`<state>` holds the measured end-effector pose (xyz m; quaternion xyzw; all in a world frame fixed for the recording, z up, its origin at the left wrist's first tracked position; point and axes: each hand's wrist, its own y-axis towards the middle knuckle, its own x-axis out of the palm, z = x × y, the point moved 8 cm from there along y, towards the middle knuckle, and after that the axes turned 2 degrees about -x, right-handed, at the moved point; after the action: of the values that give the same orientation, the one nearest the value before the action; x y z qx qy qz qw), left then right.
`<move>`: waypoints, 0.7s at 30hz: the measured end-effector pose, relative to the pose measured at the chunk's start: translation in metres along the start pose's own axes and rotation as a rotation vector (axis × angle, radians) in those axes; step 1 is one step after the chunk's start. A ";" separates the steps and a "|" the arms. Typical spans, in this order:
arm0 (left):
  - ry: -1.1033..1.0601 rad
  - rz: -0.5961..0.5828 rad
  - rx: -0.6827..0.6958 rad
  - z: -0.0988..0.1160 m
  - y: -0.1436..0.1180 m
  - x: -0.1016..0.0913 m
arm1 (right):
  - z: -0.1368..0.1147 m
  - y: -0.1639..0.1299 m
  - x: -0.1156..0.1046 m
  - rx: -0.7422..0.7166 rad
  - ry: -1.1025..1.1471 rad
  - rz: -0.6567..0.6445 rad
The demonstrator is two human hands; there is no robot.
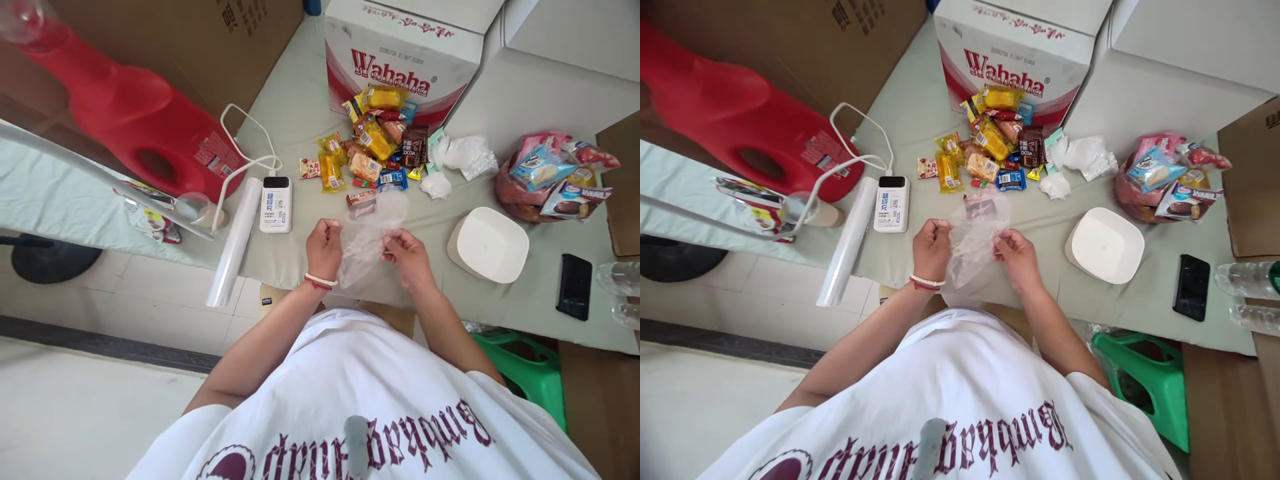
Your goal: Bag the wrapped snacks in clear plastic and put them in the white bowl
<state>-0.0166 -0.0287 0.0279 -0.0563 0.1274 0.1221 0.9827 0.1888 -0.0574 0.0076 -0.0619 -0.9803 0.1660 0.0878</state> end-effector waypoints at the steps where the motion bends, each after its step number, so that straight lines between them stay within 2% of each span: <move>1: -0.046 -0.008 -0.037 -0.007 0.005 -0.002 | -0.003 0.005 -0.012 0.021 0.022 0.025; 3: -0.123 -0.012 -0.098 -0.017 0.009 -0.002 | -0.011 0.009 -0.031 0.013 0.052 0.115; 5: -0.173 0.006 -0.130 -0.022 0.006 0.000 | -0.015 0.002 -0.034 -0.047 0.068 0.185; 6: -0.189 0.016 -0.134 -0.021 0.002 0.003 | -0.015 -0.004 -0.026 -0.074 0.064 0.176; 10: -0.208 -0.035 -0.070 -0.008 -0.022 0.018 | 0.006 -0.025 0.032 -0.061 -0.030 -0.028; 12: -0.237 -0.085 -0.076 -0.005 -0.030 0.022 | 0.015 -0.025 0.042 -0.013 -0.015 -0.032; 15: -0.356 -0.048 -0.185 -0.014 -0.026 0.009 | 0.016 -0.015 0.023 0.056 0.073 0.031; 18: -0.419 0.049 -0.272 -0.027 -0.010 -0.018 | 0.008 -0.006 -0.013 0.112 0.111 0.048; 21: -0.378 0.050 -0.363 -0.046 0.006 -0.036 | 0.002 -0.001 -0.050 0.162 0.044 0.073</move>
<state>-0.0623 -0.0375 -0.0069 -0.2045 -0.0812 0.1755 0.9596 0.2375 -0.0666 -0.0011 -0.0941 -0.9586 0.2463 0.1077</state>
